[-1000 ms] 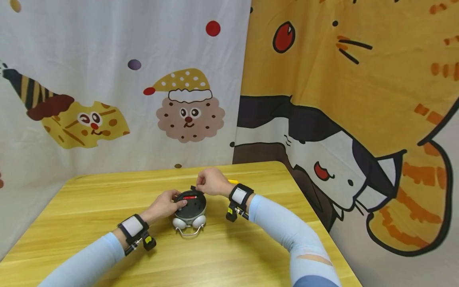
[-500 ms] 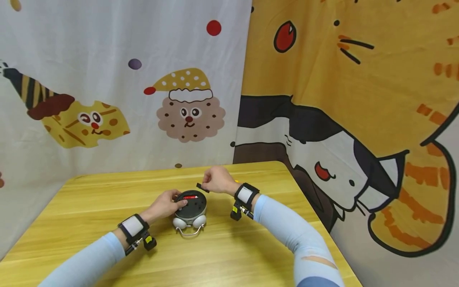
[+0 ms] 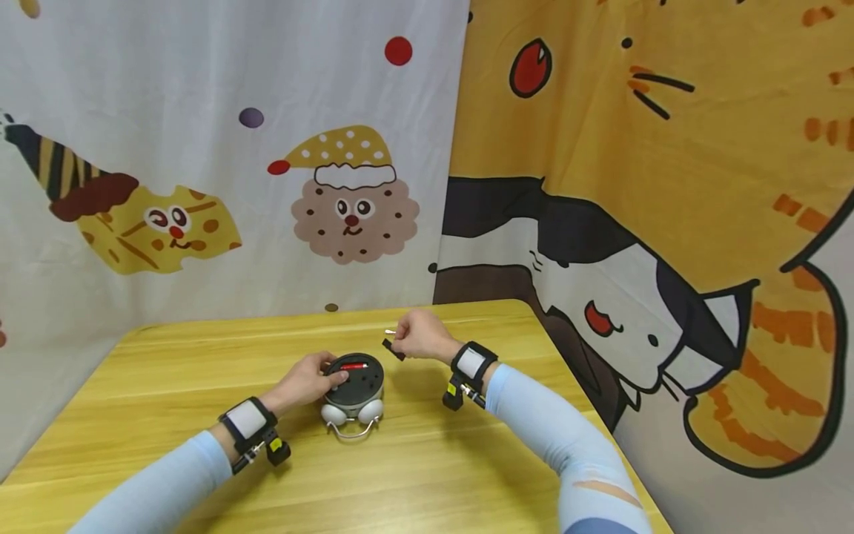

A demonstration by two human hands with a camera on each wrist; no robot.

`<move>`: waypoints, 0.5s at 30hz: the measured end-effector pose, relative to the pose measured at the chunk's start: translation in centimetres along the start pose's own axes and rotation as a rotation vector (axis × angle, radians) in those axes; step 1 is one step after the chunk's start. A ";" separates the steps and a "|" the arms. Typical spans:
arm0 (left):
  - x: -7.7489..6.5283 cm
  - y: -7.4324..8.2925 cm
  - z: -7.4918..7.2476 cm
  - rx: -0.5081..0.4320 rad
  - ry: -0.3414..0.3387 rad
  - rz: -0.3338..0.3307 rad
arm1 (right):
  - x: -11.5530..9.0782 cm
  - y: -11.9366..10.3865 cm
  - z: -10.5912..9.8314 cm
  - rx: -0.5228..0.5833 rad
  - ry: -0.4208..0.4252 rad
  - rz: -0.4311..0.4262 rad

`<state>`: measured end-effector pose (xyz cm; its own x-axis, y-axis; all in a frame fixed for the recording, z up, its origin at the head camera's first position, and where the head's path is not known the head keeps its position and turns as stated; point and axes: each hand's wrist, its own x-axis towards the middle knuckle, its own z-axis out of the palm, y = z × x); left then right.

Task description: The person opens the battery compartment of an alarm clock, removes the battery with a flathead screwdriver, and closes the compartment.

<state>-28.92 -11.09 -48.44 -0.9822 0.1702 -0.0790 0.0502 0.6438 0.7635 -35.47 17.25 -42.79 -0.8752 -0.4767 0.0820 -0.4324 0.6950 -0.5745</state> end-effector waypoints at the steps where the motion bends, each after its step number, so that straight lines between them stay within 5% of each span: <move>1: 0.1 0.0 0.0 -0.001 0.000 0.002 | -0.1 0.2 -0.1 0.002 -0.001 0.005; 15: 0.3 -0.1 0.0 0.000 0.000 0.002 | -1.5 4.5 -1.0 -0.055 0.018 0.122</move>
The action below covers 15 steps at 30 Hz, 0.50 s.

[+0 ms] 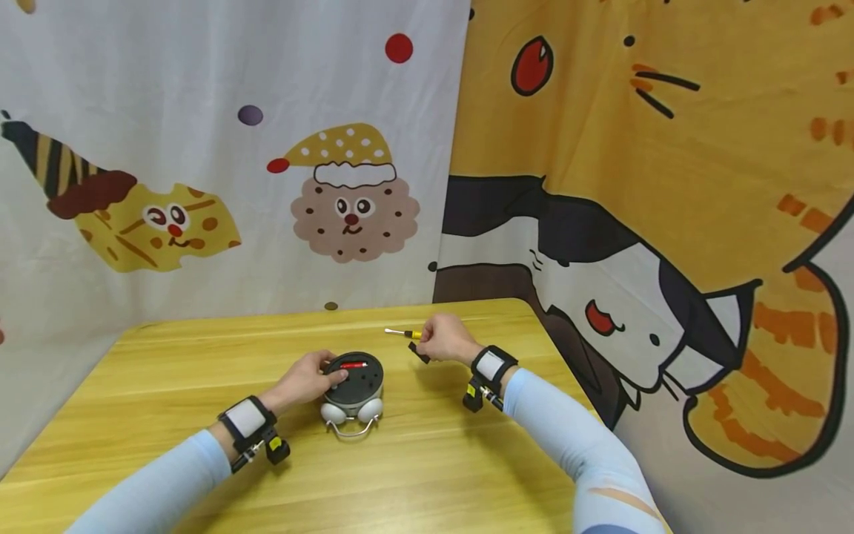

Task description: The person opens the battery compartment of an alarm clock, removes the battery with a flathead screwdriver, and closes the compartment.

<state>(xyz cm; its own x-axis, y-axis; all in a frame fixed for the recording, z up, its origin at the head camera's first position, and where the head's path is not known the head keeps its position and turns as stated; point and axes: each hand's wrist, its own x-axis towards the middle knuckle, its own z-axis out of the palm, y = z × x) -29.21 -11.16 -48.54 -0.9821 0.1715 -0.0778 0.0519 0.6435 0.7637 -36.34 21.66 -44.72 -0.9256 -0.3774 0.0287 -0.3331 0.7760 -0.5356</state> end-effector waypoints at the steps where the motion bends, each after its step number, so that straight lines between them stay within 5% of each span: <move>1: 0.0 0.0 0.0 0.002 0.001 0.000 | 0.0 0.2 0.0 -0.001 -0.001 0.004; 15: 0.0 0.0 0.0 0.006 -0.002 -0.002 | -0.9 2.7 0.1 -0.034 -0.011 0.042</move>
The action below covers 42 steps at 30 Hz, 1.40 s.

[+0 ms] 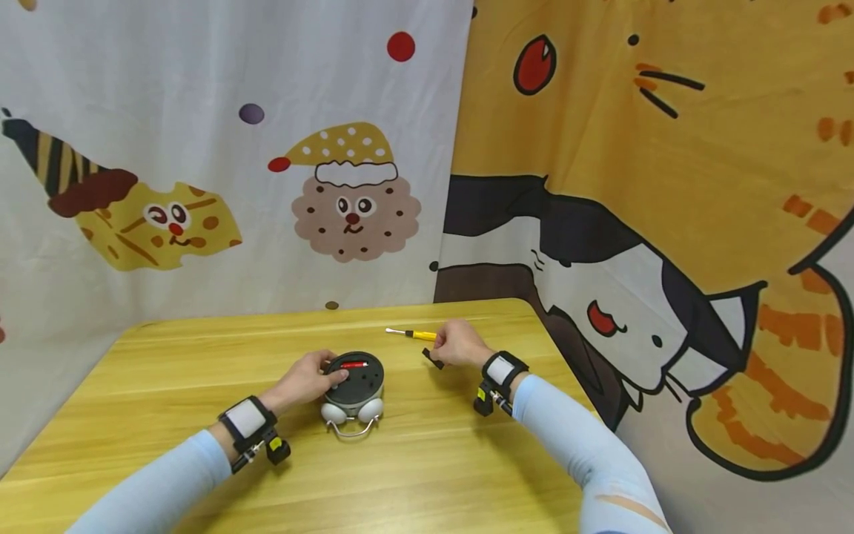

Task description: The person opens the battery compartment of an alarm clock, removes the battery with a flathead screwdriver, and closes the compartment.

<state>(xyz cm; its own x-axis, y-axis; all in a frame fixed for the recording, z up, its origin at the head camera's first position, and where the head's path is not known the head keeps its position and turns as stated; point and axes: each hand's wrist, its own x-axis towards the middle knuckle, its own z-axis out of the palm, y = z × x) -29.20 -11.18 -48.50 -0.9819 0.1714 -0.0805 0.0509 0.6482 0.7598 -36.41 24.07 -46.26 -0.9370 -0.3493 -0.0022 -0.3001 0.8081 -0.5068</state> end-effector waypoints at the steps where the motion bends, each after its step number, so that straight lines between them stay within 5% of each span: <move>1: 0.0 0.0 0.0 0.000 -0.001 0.000 | 0.0 0.2 0.0 -0.004 0.001 0.006; 16: 0.0 -0.2 -0.1 0.006 0.008 0.003 | -0.3 3.3 -0.6 0.015 -0.036 0.144; 42: -0.4 0.3 0.0 -0.017 0.001 0.006 | -0.8 5.1 -0.5 -0.045 -0.079 0.280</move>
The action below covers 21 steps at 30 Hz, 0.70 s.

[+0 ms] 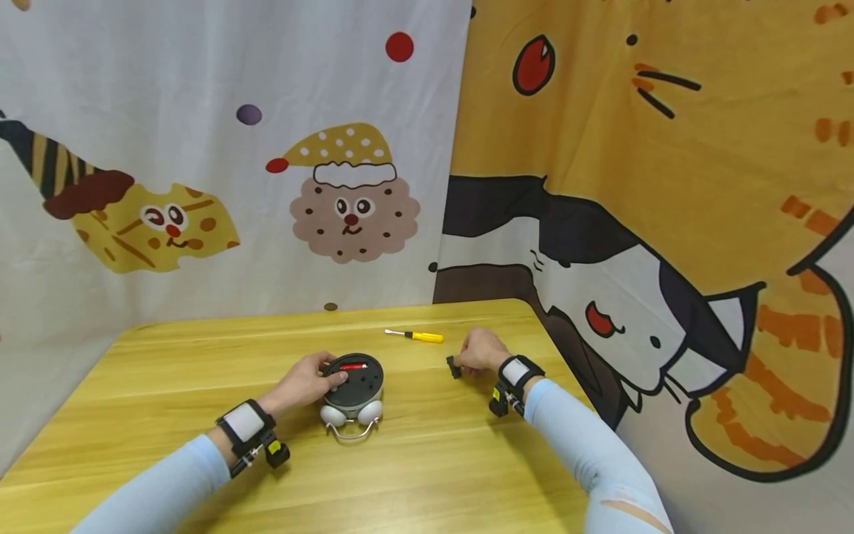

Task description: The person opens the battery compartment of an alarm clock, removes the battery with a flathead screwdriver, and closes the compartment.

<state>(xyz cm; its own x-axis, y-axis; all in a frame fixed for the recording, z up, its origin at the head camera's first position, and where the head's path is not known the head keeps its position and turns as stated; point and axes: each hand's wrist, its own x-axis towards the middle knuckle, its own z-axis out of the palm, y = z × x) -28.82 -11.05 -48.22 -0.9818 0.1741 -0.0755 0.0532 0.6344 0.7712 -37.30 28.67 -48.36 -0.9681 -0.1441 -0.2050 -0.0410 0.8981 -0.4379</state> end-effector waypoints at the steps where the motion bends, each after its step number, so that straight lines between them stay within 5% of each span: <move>1: 0.0 0.0 0.0 0.004 0.000 0.004 | 0.0 0.0 0.1 0.001 0.000 0.003; 21: 0.3 -0.4 0.1 0.004 -0.003 -0.016 | 0.0 -0.2 -0.1 -0.024 -0.001 0.023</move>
<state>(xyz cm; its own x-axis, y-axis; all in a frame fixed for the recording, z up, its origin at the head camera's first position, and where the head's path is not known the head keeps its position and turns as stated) -29.17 -11.17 -48.56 -0.9819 0.1663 -0.0903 0.0378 0.6398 0.7676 -37.35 28.58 -48.18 -0.9686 -0.1238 -0.2155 -0.0248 0.9109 -0.4120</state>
